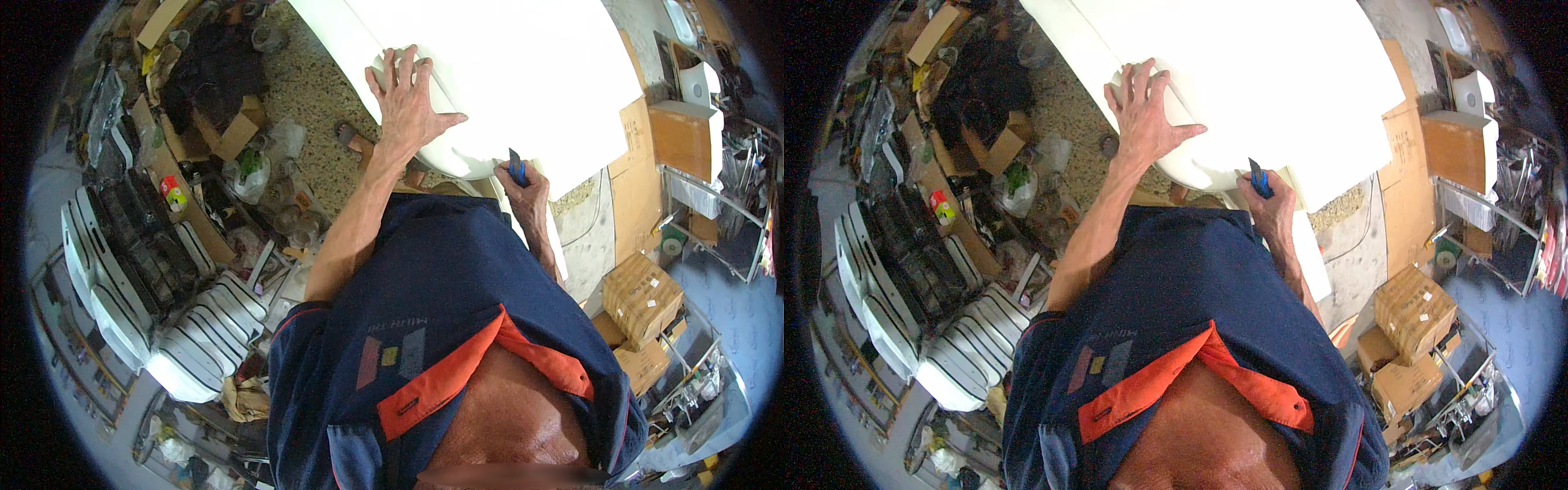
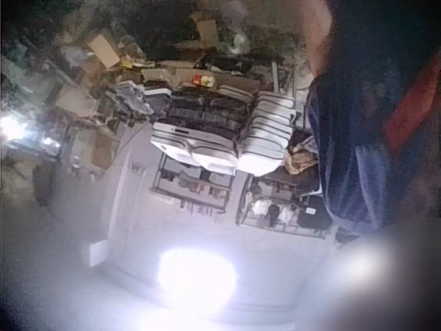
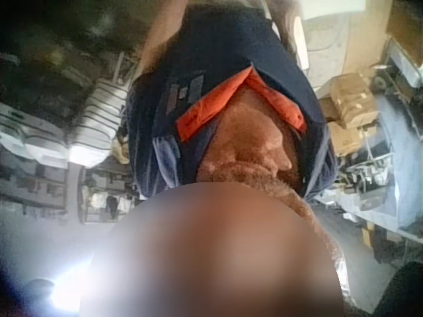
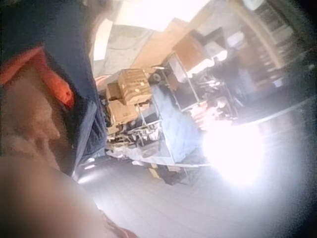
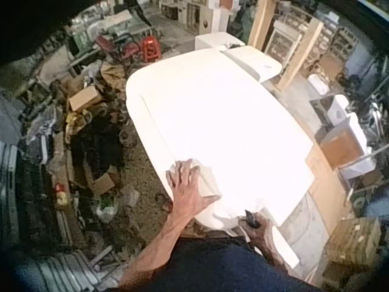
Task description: The person uses a utility knife to cut along a seam on a white plastic part, then uses a power drill to make a hole near the cut. The person removes a small plastic piece and continues drilling.
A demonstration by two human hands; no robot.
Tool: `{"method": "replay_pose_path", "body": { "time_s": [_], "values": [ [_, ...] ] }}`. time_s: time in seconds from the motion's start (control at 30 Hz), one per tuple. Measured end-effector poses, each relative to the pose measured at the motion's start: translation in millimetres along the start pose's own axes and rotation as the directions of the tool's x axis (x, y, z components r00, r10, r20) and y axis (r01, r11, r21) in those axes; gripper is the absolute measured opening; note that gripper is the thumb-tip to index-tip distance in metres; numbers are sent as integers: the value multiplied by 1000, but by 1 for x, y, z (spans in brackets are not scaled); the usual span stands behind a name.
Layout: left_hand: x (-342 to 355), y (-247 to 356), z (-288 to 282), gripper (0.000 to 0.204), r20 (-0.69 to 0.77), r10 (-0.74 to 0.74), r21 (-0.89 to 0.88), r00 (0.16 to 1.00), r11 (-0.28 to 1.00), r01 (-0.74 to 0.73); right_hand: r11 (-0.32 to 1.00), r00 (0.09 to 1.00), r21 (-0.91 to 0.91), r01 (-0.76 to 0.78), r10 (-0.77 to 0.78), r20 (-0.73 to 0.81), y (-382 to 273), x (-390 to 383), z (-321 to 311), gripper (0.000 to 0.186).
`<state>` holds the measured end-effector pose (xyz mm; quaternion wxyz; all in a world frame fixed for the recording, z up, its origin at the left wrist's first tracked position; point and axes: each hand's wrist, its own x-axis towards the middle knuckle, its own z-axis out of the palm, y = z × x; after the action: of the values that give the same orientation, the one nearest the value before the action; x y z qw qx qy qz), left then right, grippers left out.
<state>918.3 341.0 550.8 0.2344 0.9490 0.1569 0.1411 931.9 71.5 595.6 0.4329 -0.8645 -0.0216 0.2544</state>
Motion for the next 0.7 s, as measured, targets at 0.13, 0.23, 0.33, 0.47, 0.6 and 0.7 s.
{"method": "replay_pose_path", "body": {
  "time_s": [0.13, 0.23, 0.33, 0.47, 0.6, 0.7],
  "values": [
    [-1, -1, 1, 110, -7, 9, 0, 1000, 1000, -9, 995, 996, -41, 86, -86, 0, 0, -1, 0, 21],
    [0, -1, 1, 110, 0, 13, 9, 1000, 1000, -13, 993, 994, -62, 105, -105, -3, 1, 1, 1, 20],
    [0, -1, 2, 112, 3, 15, 18, 1000, 1000, -15, 985, 987, -56, 161, -162, -5, 5, 3, 1, 19],
    [1, -4, 5, 112, -9, 30, 39, 1000, 999, -30, 978, 978, -22, 208, -208, 6, 10, 6, -2, 19],
    [0, -7, 9, 110, -38, 51, 4, 998, 999, -51, 969, 971, -65, 238, -235, 44, 13, 7, -5, 19],
    [-1, -9, 11, 111, -65, 72, -6, 995, 997, -72, 971, 972, -59, 231, -228, 53, 14, 8, -6, 19]
  ]
}}
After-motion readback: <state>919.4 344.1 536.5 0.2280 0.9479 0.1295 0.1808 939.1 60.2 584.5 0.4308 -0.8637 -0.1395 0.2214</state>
